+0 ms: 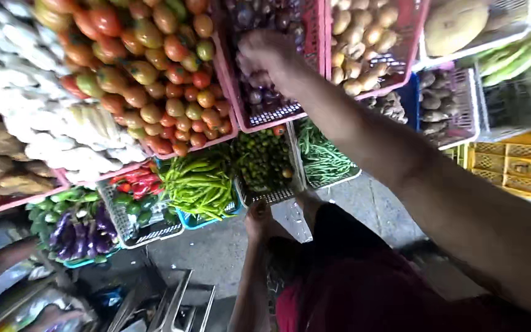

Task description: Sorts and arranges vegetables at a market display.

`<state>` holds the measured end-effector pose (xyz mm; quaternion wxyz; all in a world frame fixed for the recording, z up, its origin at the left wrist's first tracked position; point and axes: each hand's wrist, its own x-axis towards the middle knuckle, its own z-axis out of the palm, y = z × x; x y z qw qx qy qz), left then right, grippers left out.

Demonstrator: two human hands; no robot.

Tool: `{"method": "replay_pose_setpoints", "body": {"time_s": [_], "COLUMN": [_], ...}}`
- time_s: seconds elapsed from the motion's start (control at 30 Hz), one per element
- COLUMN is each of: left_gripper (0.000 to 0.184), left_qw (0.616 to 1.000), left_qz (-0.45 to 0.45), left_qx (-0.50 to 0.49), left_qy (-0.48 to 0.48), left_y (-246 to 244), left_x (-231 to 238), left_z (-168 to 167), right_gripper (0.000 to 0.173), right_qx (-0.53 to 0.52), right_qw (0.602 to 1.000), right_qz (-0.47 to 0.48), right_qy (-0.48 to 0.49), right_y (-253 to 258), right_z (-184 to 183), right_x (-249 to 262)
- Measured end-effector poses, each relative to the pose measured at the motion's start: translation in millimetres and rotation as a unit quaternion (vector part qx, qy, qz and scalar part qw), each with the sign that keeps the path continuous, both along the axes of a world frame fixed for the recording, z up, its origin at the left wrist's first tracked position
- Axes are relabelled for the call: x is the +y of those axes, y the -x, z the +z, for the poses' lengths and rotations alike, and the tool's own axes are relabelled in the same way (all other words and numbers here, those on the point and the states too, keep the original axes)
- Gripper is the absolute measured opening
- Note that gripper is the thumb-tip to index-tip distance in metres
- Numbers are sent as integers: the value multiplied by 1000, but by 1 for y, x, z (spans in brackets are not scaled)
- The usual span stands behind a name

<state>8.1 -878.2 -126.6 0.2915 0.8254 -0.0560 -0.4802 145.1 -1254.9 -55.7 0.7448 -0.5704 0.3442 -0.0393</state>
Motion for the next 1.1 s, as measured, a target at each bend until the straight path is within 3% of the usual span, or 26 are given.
{"method": "replay_pose_setpoints", "body": {"time_s": [0.07, 0.13, 0.27, 0.33, 0.43, 0.5, 0.57, 0.63, 0.7, 0.77, 0.8, 0.83, 0.9, 1.0, 1.1], "left_gripper": [29, 34, 40, 47, 50, 37, 38, 50, 51, 49, 46, 44, 47, 53, 58], "left_qw": [998, 990, 977, 956, 928, 927, 934, 967, 999, 983, 972, 970, 964, 932, 903], "left_qz": [-43, -106, -192, -256, -342, -338, -320, -223, -25, 170, 204, 190, 97, -2, -10], "left_qx": [25, 43, -71, -133, -115, -119, -128, -99, -42, -8, -30, -82, -220, -358, -419], "left_qy": [-49, -79, -51, -44, -94, -107, -94, -70, -22, 74, 111, 131, 115, 62, 94], "left_y": [-6, -18, -27, -37, -46, -51, -46, -32, -28, -37, -52, -77, -152, -271, -352], "left_x": [-18, -55, -147, -199, -246, -253, -240, -208, -160, -116, -104, -97, -104, -135, -179], "left_z": [-22, -42, -120, -164, -191, -199, -199, -183, -140, -88, -61, -33, 19, 67, 97], "right_gripper": [37, 30, 27, 37, 60, 52, 42, 40, 37, 44, 57, 68, 65, 56, 48], "right_qx": [119, 218, 323, 328, 344, 345, 362, 386, 373, 341, 336, 342, 365, 346, 287], "right_qw": [993, 976, 894, 837, 781, 768, 750, 743, 754, 766, 763, 759, 781, 871, 935], "right_qz": [-24, 15, 292, 417, 481, 481, 482, 480, 476, 489, 506, 517, 489, 348, 201], "right_qy": [-2, 16, 109, 133, 199, 243, 271, 262, 257, 241, 221, 198, 131, 13, -50], "right_y": [84, 158, 254, 255, 248, 244, 245, 244, 242, 239, 238, 235, 229, 203, 130], "right_z": [-53, -104, -165, -169, -199, -232, -255, -260, -255, -243, -232, -219, -197, -168, -102], "right_x": [6, 18, 85, 124, 170, 185, 195, 201, 203, 195, 187, 180, 169, 175, 176]}}
